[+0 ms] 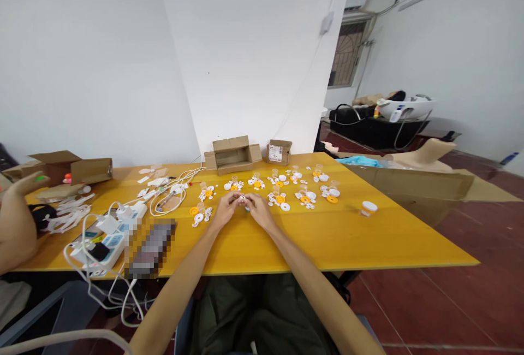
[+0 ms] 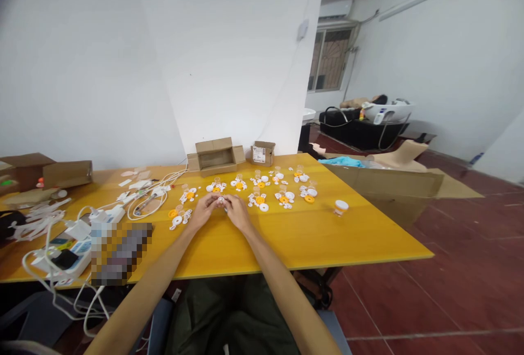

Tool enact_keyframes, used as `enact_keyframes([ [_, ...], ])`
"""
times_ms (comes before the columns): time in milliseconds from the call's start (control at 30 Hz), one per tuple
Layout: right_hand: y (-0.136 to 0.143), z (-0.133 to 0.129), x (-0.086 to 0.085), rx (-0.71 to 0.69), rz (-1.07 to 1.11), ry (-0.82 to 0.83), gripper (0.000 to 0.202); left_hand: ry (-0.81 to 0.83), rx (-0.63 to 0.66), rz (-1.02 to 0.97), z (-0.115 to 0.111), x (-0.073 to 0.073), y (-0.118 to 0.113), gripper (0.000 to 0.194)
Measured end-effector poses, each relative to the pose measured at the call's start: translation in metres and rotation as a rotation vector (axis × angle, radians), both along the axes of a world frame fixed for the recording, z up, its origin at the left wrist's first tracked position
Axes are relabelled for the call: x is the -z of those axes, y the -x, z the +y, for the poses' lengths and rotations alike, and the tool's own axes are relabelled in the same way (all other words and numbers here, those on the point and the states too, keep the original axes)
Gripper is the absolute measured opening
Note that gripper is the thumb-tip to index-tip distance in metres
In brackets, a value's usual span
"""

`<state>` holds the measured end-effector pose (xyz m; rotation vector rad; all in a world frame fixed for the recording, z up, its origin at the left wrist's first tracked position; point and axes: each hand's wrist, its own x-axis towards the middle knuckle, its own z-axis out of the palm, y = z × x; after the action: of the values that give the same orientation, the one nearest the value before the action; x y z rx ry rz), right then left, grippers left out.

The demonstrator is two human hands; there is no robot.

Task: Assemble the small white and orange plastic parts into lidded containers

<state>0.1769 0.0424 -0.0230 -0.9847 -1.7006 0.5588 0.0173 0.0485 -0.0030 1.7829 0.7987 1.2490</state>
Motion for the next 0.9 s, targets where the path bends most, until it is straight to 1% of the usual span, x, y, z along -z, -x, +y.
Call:
enact_keyframes([
  [133,-0.0002,-0.0010,-0.0009,-0.012,-0.004,-0.015,0.022,-0.024,0.004,-0.015,0.0002,0.0005,-0.0006,0.022],
  [433,-0.0003,-0.0002,-0.0002,-0.018,0.004,-0.009,0.024,0.009,-0.022,-0.013,0.0009,-0.0005,-0.0015,0.017],
  [667,-0.0002,0.0003,0.0009,-0.005,-0.012,0.002,0.022,-0.007,-0.036,-0.016,0.0013,-0.0001,-0.0022,0.014],
  [900,-0.0006,0.0007,0.0014,0.008,-0.018,0.016,0.016,-0.001,-0.056,0.014,0.0034,0.0015,-0.0001,0.017],
])
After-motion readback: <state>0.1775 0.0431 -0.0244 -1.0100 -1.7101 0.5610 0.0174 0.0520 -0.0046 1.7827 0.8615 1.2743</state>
